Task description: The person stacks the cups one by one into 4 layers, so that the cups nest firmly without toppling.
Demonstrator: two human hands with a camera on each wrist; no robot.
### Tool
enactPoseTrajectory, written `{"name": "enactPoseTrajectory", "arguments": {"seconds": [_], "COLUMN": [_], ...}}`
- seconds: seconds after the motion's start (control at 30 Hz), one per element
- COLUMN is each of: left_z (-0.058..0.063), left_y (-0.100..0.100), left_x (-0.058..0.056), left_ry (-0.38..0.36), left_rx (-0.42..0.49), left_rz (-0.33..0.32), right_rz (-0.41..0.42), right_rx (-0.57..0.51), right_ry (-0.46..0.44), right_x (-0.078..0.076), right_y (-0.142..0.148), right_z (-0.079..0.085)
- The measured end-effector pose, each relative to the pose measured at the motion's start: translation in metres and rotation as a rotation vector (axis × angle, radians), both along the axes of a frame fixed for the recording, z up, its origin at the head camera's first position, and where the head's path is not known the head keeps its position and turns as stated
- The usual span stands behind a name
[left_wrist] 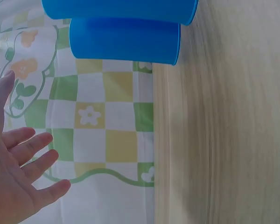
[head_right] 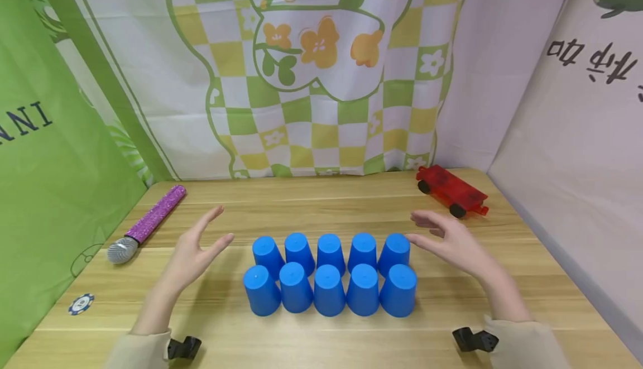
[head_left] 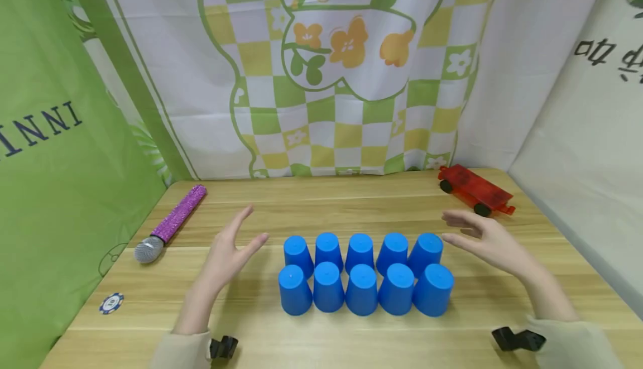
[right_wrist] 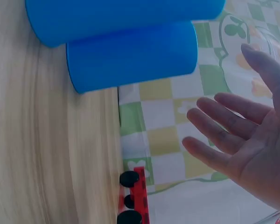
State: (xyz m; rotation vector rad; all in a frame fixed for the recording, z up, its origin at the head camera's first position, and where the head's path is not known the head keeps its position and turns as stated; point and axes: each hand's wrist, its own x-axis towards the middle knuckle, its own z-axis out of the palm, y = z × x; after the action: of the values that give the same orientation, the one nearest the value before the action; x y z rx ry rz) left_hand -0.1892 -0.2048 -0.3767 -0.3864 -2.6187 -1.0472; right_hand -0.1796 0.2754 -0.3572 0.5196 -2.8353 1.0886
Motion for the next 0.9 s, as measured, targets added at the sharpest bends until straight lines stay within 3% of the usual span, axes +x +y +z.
{"name": "enactPoseTrajectory", "arguments": {"seconds": [0.2,0.43,0.9], "left_z": [-0.006,-0.012,-0.018], "left_y": [0.007,0.016,0.029], "left_x": [-0.002,-0.001,-0.003], "left_ry": [-0.031,-0.101,-0.172], "left_rx": [0.074,0.099,0.110], "left_rz": [-0.038,-0.086,-0.187], "right_rz": [0.072,0.129,0.113], "right_rx": [-0.055,-0.089,-0.029], "right_ry": [-0.051,-0.082,0.009], "right_x": [-0.002,-0.005,-0.011], "right_y": [-0.008,-0.014,-0.021], "right_z": [-0.004,-0.016,-0.024]}}
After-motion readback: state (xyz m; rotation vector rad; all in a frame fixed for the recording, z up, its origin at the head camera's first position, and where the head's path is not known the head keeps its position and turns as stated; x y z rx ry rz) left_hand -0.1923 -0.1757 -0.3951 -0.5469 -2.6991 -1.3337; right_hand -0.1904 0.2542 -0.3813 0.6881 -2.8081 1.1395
